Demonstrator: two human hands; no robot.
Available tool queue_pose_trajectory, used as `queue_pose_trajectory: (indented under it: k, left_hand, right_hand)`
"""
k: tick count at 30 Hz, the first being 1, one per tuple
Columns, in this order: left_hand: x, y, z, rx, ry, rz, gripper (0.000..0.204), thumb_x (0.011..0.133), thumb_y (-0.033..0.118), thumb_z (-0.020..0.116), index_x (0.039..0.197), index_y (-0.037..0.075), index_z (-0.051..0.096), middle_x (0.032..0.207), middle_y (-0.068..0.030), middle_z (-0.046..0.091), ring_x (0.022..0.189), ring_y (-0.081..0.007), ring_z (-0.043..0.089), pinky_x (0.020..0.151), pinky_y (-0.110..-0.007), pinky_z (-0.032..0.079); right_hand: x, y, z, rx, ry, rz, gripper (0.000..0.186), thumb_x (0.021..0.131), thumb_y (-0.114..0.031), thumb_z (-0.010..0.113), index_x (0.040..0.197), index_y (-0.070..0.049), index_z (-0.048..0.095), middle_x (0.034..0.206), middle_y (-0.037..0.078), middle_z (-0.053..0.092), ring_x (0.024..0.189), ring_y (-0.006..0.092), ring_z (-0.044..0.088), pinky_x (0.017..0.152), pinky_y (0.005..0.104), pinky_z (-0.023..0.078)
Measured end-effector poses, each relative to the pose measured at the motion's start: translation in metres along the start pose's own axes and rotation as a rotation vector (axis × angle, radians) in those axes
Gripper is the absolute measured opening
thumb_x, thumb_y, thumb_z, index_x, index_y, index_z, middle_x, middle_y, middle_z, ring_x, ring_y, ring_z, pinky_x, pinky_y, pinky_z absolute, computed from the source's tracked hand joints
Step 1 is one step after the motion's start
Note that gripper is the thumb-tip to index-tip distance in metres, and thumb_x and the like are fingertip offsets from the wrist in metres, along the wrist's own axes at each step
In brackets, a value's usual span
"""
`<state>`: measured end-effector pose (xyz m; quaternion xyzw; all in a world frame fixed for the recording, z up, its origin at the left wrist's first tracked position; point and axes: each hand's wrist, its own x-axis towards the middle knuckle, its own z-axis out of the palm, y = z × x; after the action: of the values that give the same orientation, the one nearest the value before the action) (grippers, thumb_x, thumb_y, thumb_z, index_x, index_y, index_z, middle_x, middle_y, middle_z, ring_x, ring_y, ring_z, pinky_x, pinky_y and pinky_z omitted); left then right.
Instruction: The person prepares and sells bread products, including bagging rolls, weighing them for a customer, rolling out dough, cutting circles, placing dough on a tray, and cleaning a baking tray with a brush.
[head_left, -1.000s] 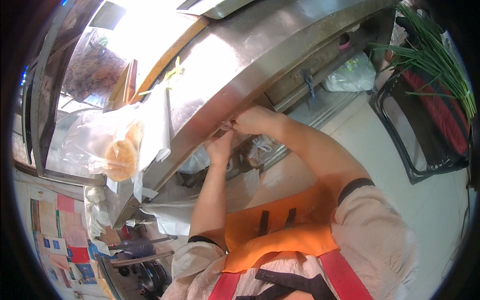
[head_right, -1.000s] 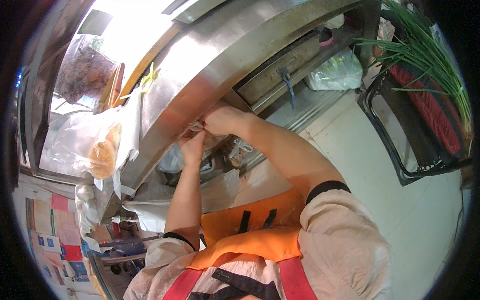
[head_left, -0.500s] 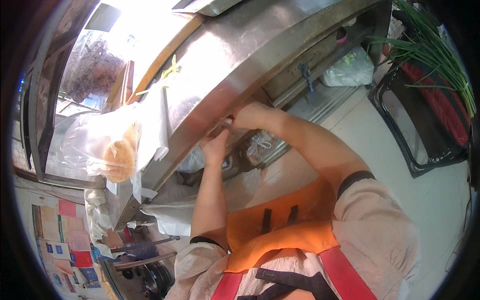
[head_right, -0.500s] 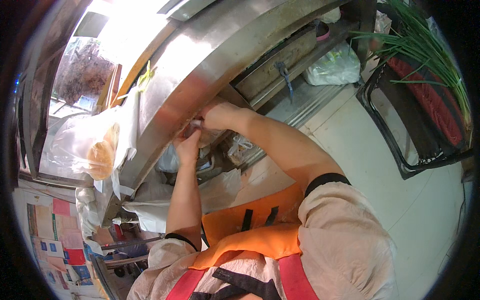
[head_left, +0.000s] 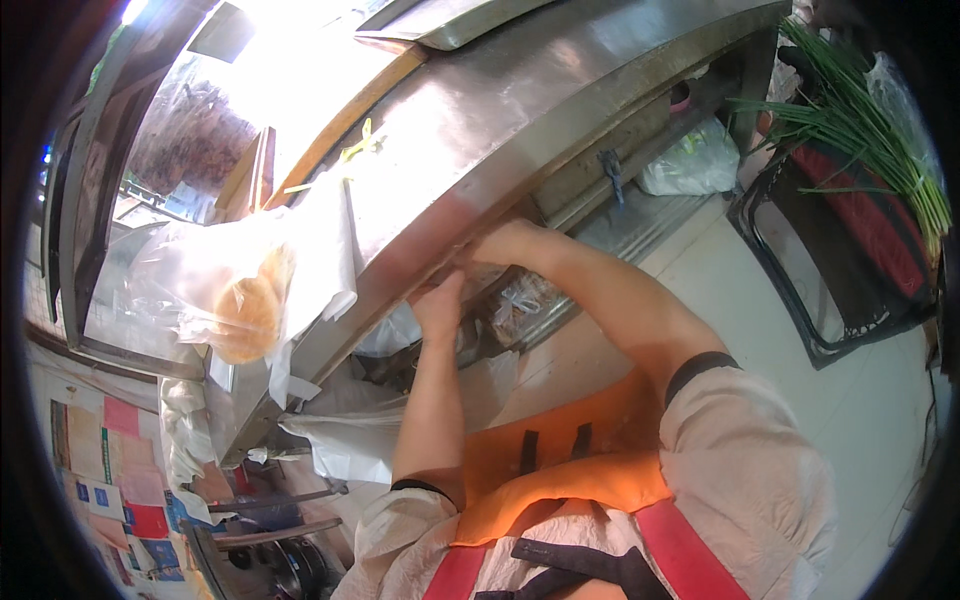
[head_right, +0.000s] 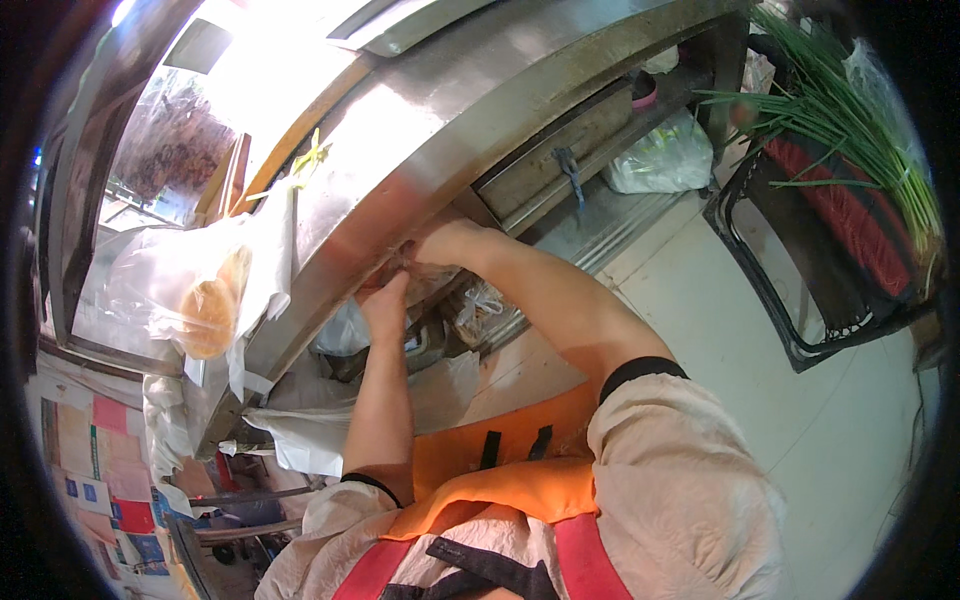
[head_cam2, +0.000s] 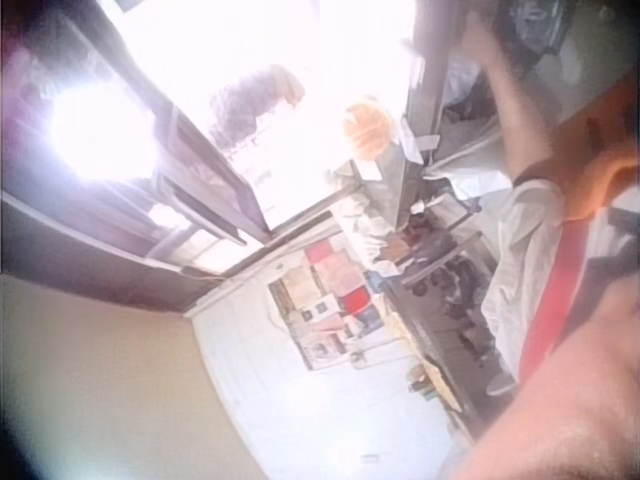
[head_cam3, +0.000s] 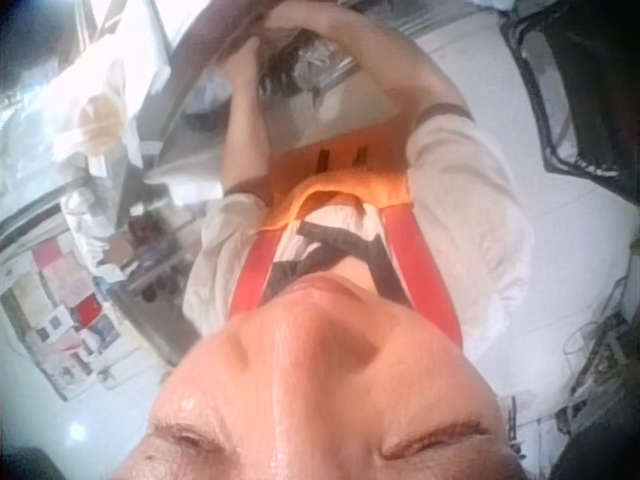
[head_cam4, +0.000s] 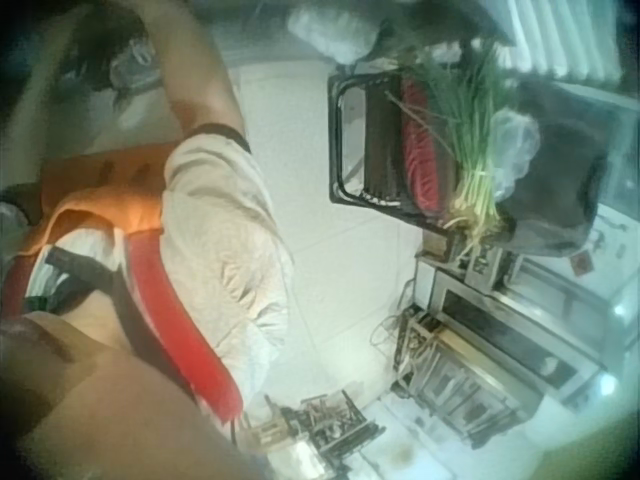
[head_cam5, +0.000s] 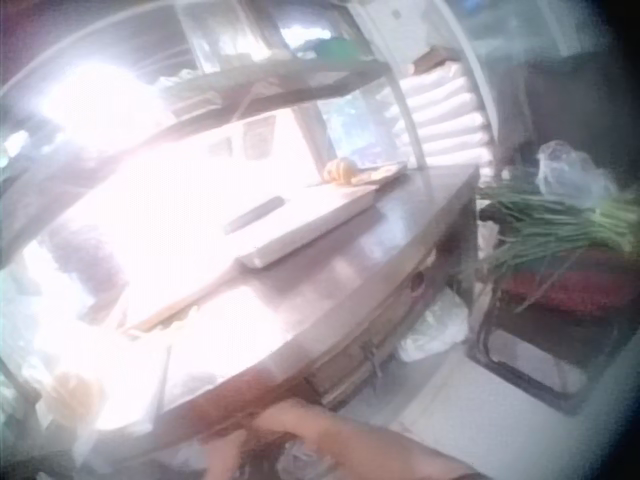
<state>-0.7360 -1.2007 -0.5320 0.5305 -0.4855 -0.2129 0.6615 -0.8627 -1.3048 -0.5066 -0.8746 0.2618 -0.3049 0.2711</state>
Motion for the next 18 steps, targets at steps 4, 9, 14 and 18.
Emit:
queue_pose_trajectory:
  k: [4,9,14,18]
  left_hand:
    - [0.002,-0.010,-0.003,0.014,0.047,0.040,0.035,0.073,0.001,0.072,0.106,-0.002,0.060,0.105,-0.0075,0.064,0.098,-0.0183,0.060,0.089,-0.033,0.046]
    - [0.007,-0.014,-0.001,0.178,0.004,0.122,0.033,0.074,0.008,0.073,0.103,-0.001,0.061,0.102,-0.0083,0.065,0.094,-0.0201,0.061,0.086,-0.034,0.046]
    - [-0.001,-0.018,-0.024,0.349,0.115,0.195,0.032,0.073,0.014,0.073,0.099,-0.001,0.063,0.096,-0.0118,0.066,0.089,-0.0274,0.062,0.082,-0.037,0.047]
    - [-0.029,0.047,0.012,0.633,0.205,0.204,0.030,0.072,0.007,0.070,0.099,-0.005,0.064,0.101,-0.0121,0.068,0.090,-0.0270,0.064,0.085,-0.038,0.046]
  right_hand:
    - [0.006,0.007,0.015,-0.007,0.042,-0.023,0.038,0.077,-0.025,0.065,0.111,-0.009,0.065,0.112,0.016,0.064,0.105,0.0320,0.060,0.088,0.0399,0.047]
    - [0.017,0.026,0.029,0.056,-0.175,0.008,0.043,0.075,-0.028,0.067,0.115,-0.011,0.064,0.115,0.015,0.063,0.108,0.0305,0.059,0.089,0.0393,0.046]
    - [0.008,-0.002,0.021,-0.024,0.008,-0.043,0.046,0.075,-0.030,0.067,0.116,-0.010,0.062,0.115,0.015,0.063,0.108,0.0299,0.058,0.090,0.0371,0.046]
    - [0.005,0.018,0.015,0.117,0.029,-0.036,0.046,0.076,-0.031,0.066,0.116,-0.009,0.062,0.114,0.014,0.064,0.108,0.0290,0.058,0.090,0.0355,0.045]
